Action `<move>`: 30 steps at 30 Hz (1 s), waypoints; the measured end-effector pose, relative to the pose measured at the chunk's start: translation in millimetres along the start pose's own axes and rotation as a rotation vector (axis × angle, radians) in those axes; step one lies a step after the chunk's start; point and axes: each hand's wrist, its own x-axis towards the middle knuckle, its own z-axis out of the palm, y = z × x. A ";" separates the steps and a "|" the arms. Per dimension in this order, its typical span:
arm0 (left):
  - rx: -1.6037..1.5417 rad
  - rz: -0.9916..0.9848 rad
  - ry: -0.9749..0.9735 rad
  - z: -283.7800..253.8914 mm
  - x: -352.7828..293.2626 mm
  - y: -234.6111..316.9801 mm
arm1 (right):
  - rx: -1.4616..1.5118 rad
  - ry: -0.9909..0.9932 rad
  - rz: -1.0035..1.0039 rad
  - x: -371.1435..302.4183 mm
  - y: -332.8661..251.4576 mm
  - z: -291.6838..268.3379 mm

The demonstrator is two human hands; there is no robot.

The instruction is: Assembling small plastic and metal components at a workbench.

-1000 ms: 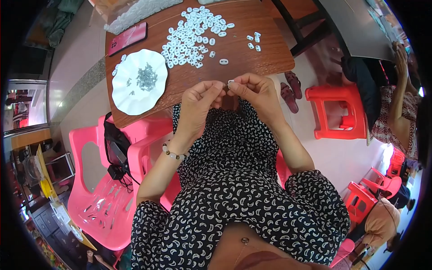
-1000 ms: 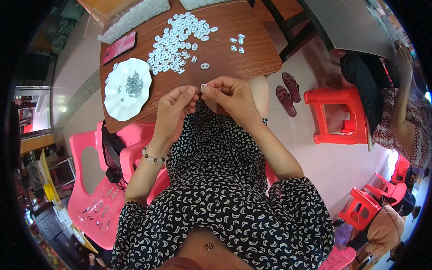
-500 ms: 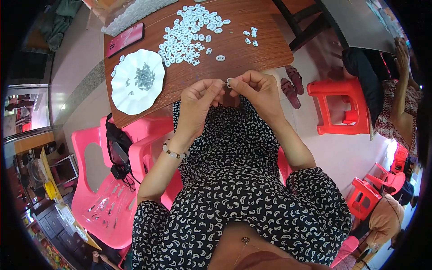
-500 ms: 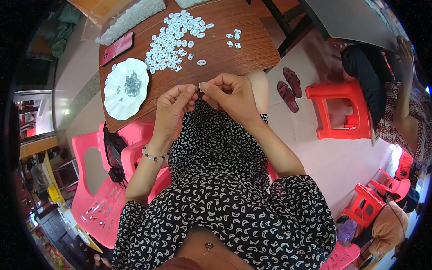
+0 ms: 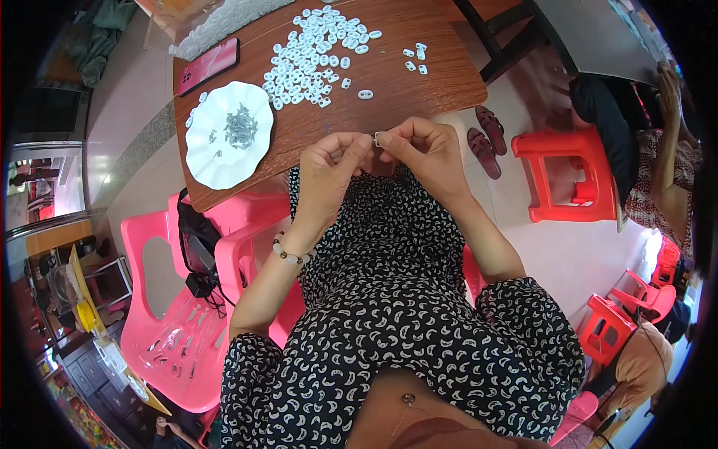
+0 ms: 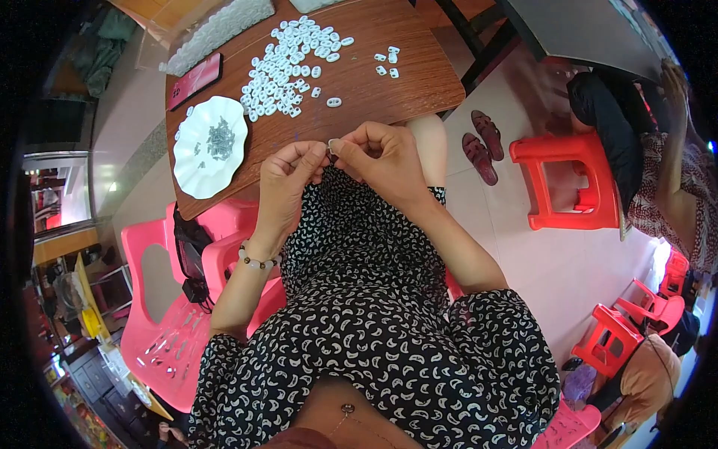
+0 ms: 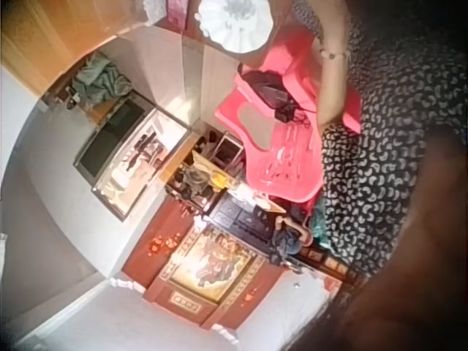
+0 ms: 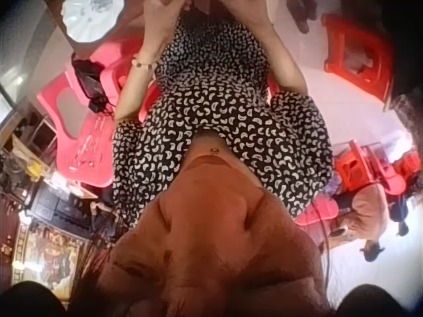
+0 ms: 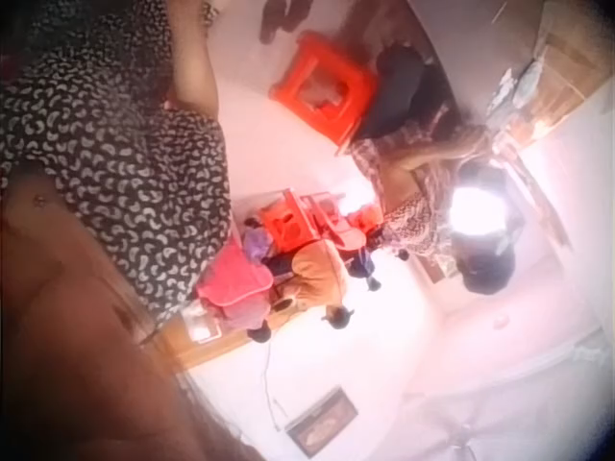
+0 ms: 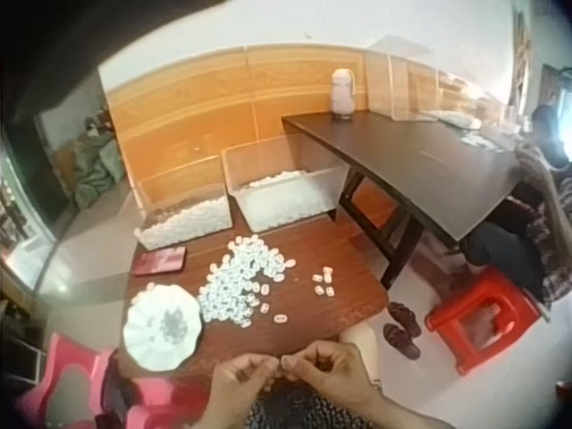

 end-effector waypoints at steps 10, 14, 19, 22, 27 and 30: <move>0.065 0.081 0.015 0.1 -0.2 -3.1 | -0.036 -0.004 -0.011 -1.6 -0.8 2.8; 0.083 0.083 0.020 -0.4 -0.3 -7.1 | -0.026 0.017 -0.050 -2.0 0.9 4.8; 0.110 0.088 0.034 -0.5 -0.9 -6.5 | -0.040 -0.011 -0.019 -1.5 1.6 3.9; 0.140 0.097 0.030 -2.3 -0.9 -5.5 | -0.049 -0.021 0.013 -1.8 -3.0 3.4; 0.155 0.100 0.024 -3.2 -0.6 -5.6 | -0.057 -0.019 0.003 -1.0 3.0 3.1; 0.165 0.103 0.023 -2.7 -0.5 -5.2 | -0.053 -0.015 -0.006 -0.7 6.1 4.1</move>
